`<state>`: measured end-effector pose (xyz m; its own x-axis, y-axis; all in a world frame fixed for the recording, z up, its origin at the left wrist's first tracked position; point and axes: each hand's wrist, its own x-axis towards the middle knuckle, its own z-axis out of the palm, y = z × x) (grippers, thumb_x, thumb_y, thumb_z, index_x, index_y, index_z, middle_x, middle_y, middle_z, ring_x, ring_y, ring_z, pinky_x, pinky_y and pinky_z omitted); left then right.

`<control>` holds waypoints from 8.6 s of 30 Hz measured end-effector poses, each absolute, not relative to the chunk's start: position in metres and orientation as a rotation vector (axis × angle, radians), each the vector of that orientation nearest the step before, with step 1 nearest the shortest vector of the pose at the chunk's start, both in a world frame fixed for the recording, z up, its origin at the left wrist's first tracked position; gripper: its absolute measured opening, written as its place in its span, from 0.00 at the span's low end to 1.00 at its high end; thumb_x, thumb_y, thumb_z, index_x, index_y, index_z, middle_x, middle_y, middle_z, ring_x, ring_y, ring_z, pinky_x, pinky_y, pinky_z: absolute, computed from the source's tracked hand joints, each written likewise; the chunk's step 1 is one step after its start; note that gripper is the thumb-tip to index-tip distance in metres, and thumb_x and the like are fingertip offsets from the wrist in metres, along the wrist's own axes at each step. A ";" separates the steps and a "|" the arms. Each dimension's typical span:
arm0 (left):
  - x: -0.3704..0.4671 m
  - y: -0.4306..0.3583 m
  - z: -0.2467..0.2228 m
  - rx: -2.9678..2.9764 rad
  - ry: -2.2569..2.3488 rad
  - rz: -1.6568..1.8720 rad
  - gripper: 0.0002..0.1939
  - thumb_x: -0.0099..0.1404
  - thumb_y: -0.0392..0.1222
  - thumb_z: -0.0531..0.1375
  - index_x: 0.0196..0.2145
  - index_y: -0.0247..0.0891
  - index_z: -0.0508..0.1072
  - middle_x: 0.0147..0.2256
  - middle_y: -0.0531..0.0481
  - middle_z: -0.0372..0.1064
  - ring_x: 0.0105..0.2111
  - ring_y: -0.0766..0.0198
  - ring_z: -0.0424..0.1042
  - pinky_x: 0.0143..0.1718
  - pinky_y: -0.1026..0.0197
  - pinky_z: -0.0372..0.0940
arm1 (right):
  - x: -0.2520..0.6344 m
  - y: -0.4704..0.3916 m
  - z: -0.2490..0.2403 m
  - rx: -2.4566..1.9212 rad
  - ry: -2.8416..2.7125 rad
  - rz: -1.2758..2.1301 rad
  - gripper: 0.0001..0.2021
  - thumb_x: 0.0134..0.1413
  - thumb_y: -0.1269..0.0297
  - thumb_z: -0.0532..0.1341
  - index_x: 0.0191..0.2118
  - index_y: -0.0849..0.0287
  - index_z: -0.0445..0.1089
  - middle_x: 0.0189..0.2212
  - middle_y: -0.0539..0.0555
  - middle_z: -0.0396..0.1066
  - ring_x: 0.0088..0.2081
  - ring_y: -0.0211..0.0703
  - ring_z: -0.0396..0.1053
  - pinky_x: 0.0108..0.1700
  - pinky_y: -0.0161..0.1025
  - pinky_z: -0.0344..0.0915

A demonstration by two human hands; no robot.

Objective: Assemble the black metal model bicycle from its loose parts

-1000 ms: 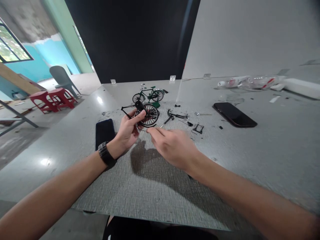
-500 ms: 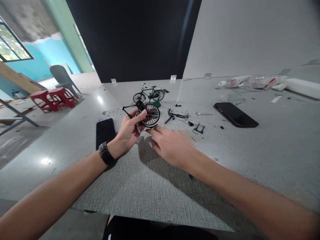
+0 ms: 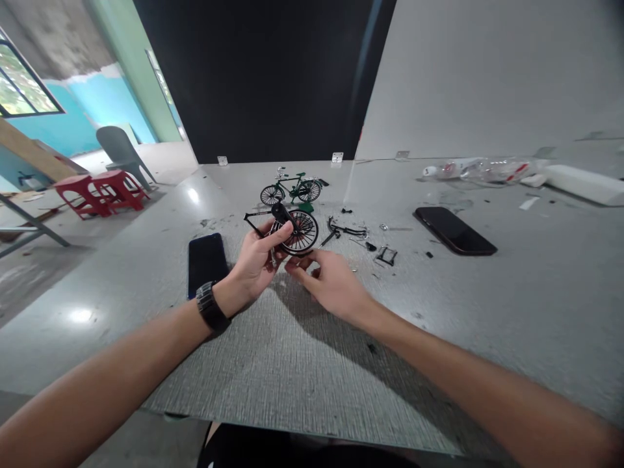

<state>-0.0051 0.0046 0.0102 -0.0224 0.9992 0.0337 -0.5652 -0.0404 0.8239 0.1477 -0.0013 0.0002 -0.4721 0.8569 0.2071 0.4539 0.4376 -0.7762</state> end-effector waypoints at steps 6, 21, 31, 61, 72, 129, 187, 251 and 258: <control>-0.006 0.006 0.008 0.785 0.749 1.478 0.13 0.53 0.38 0.73 0.35 0.35 0.76 0.35 0.50 0.76 0.30 0.69 0.74 0.26 0.68 0.62 | 0.148 0.001 0.004 -1.120 -1.878 1.212 0.13 0.61 0.54 0.60 0.39 0.61 0.70 0.35 0.53 0.73 0.16 0.29 0.62 0.18 0.34 0.56; -0.001 0.000 0.019 0.767 0.827 1.496 0.14 0.52 0.39 0.73 0.34 0.34 0.75 0.32 0.51 0.75 0.29 0.69 0.73 0.27 0.68 0.64 | 0.147 -0.003 0.009 -1.076 -1.481 1.614 0.10 0.56 0.57 0.64 0.38 0.58 0.69 0.25 0.46 0.63 0.16 0.29 0.61 0.11 0.27 0.52; -0.004 0.002 0.015 0.815 0.804 1.465 0.13 0.55 0.41 0.72 0.34 0.35 0.74 0.32 0.50 0.74 0.28 0.70 0.71 0.23 0.68 0.59 | 0.148 -0.003 -0.003 -1.118 -1.762 1.398 0.12 0.61 0.54 0.61 0.39 0.59 0.70 0.24 0.50 0.70 0.16 0.34 0.67 0.14 0.30 0.64; 0.003 -0.003 0.013 0.832 0.850 1.486 0.17 0.52 0.45 0.73 0.31 0.36 0.70 0.26 0.56 0.65 0.22 0.73 0.64 0.23 0.68 0.59 | 0.145 -0.015 0.005 -0.888 -2.312 0.061 0.11 0.66 0.58 0.58 0.44 0.60 0.72 0.24 0.49 0.71 0.23 0.37 0.62 0.25 0.36 0.51; 0.008 -0.004 0.008 0.801 0.856 1.473 0.19 0.51 0.43 0.74 0.32 0.36 0.69 0.25 0.56 0.67 0.22 0.72 0.66 0.24 0.68 0.62 | 0.137 -0.013 0.001 -0.899 -2.289 0.211 0.06 0.63 0.64 0.60 0.39 0.60 0.73 0.26 0.50 0.71 0.25 0.36 0.64 0.28 0.36 0.53; 0.007 -0.002 0.000 0.889 0.828 1.408 0.19 0.53 0.48 0.72 0.32 0.40 0.66 0.21 0.59 0.64 0.17 0.71 0.65 0.18 0.67 0.58 | 0.144 -0.021 0.005 -0.734 -2.254 0.070 0.06 0.65 0.63 0.56 0.36 0.58 0.65 0.28 0.49 0.72 0.24 0.33 0.64 0.24 0.35 0.52; -0.002 0.004 -0.005 0.858 0.923 1.551 0.17 0.50 0.40 0.74 0.35 0.35 0.74 0.34 0.50 0.73 0.33 0.67 0.72 0.32 0.66 0.64 | 0.180 0.029 0.016 -0.787 -2.462 -0.115 0.11 0.68 0.58 0.55 0.42 0.56 0.72 0.39 0.53 0.68 0.25 0.34 0.61 0.24 0.35 0.51; -0.001 0.001 -0.003 0.893 0.912 1.465 0.18 0.52 0.44 0.73 0.36 0.35 0.72 0.32 0.51 0.69 0.25 0.71 0.69 0.15 0.70 0.61 | 0.164 0.013 0.012 -0.889 -2.036 0.177 0.09 0.65 0.57 0.59 0.38 0.57 0.67 0.36 0.54 0.70 0.25 0.36 0.64 0.29 0.38 0.64; -0.002 0.002 -0.003 0.877 0.924 1.461 0.18 0.51 0.44 0.73 0.35 0.35 0.73 0.34 0.48 0.72 0.32 0.64 0.75 0.13 0.71 0.58 | 0.201 0.051 0.029 -1.235 -2.178 -0.150 0.09 0.66 0.59 0.56 0.38 0.58 0.70 0.30 0.55 0.74 0.26 0.41 0.65 0.27 0.39 0.55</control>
